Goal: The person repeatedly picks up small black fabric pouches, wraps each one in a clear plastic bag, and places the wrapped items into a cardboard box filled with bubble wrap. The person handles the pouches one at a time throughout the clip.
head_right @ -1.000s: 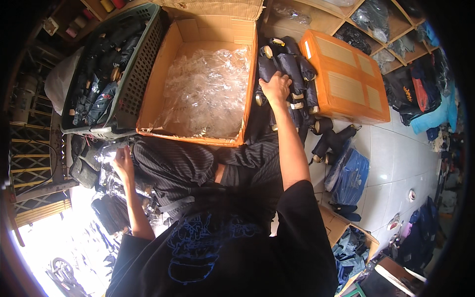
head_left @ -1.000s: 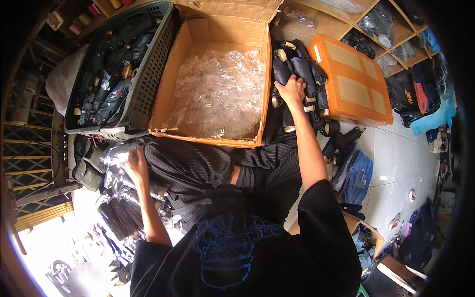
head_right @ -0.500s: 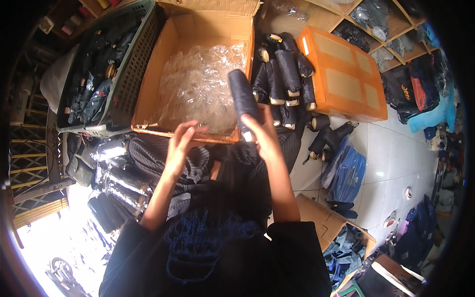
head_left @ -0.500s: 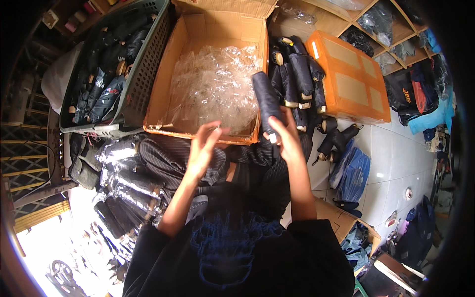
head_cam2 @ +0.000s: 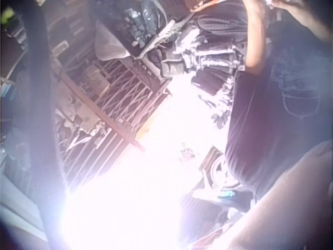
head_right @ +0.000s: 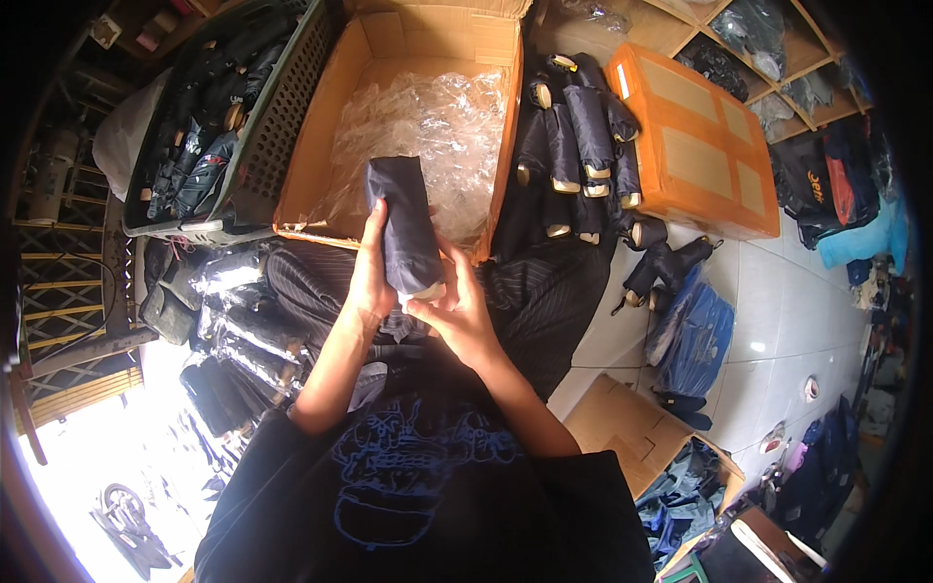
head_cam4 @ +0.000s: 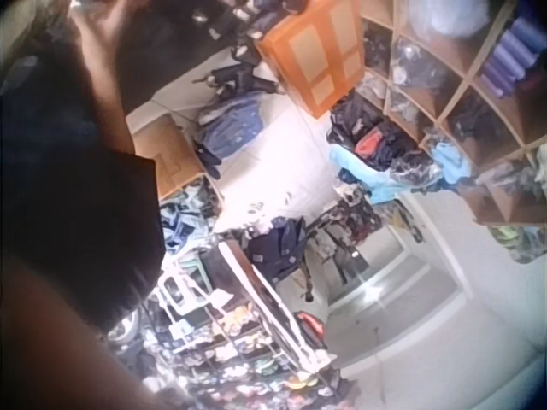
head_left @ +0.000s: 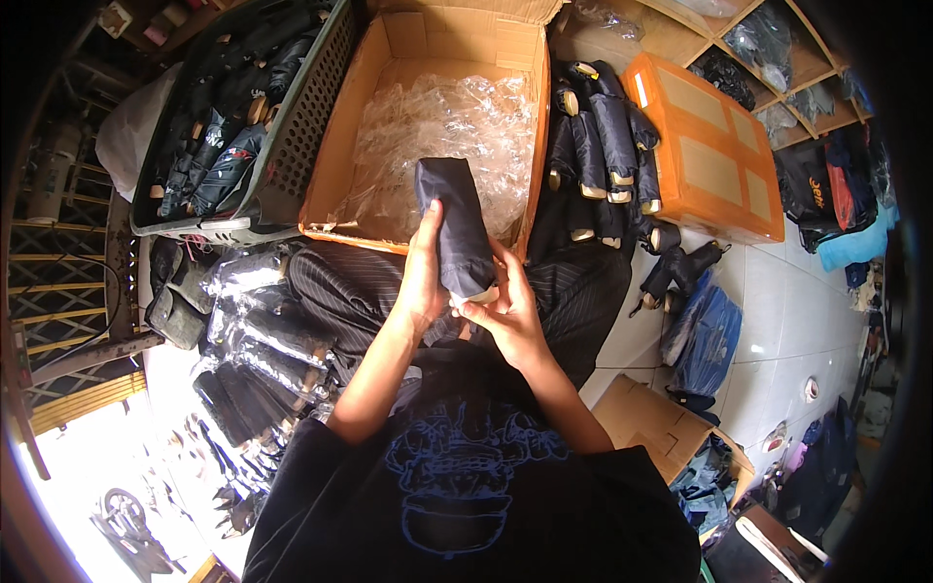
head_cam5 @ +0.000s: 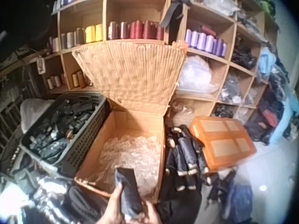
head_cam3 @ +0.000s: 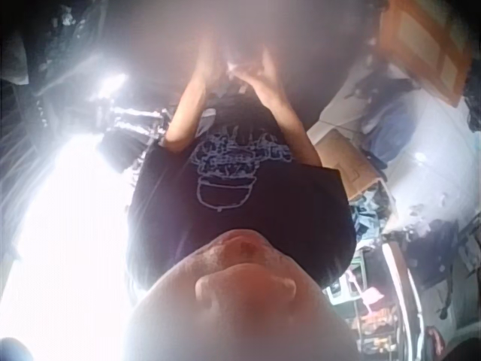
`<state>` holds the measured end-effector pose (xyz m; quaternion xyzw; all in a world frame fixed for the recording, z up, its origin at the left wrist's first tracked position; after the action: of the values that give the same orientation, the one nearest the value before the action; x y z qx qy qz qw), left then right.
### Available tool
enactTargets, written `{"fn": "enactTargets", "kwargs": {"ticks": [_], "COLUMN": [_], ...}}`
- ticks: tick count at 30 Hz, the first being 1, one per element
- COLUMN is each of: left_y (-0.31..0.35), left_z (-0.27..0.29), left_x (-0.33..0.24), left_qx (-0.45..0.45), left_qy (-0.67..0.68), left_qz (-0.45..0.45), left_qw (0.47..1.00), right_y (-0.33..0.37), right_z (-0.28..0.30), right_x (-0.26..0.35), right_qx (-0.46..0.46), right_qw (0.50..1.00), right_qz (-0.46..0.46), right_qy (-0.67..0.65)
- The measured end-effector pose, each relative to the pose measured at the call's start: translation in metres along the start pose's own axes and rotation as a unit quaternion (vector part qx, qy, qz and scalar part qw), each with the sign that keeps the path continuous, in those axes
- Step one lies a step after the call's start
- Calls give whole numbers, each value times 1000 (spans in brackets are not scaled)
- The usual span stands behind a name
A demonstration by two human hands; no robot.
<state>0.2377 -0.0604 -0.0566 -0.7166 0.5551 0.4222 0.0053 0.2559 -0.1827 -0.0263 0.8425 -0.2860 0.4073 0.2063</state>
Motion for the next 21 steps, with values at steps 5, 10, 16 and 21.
{"fn": "enactTargets", "kwargs": {"ticks": [5, 10, 16, 21], "left_y": [38, 85, 102, 107], "left_z": [-19, -34, -11, -12], "left_x": [-33, -31, -26, -29], "left_qx": [-36, 19, -29, -64], "left_qy": [-352, -636, -606, -590], "left_qz": [-201, -318, -348, -346], "left_qw": [913, 702, 715, 727], "right_y": [7, 18, 30, 35], "right_z": [-1, 3, 1, -10], "right_x": [0, -9, -6, 6], "right_qx": [-51, -72, -108, -77], "right_qw": [993, 986, 907, 858], "right_qz": [89, 117, 211, 254], "right_qy": [61, 97, 348, 441]}}
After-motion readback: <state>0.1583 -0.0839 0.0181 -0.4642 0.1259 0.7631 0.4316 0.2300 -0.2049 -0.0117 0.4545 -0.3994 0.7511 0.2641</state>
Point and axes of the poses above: each hand's wrist, its own y-axis away from the middle knuckle, its own z-axis out of the back of the hand, x = y × z, the point moved 6 cm from there along -y, towards the middle knuckle, and after that the axes turned 4 degrees about -y, right-handed, at the moved point
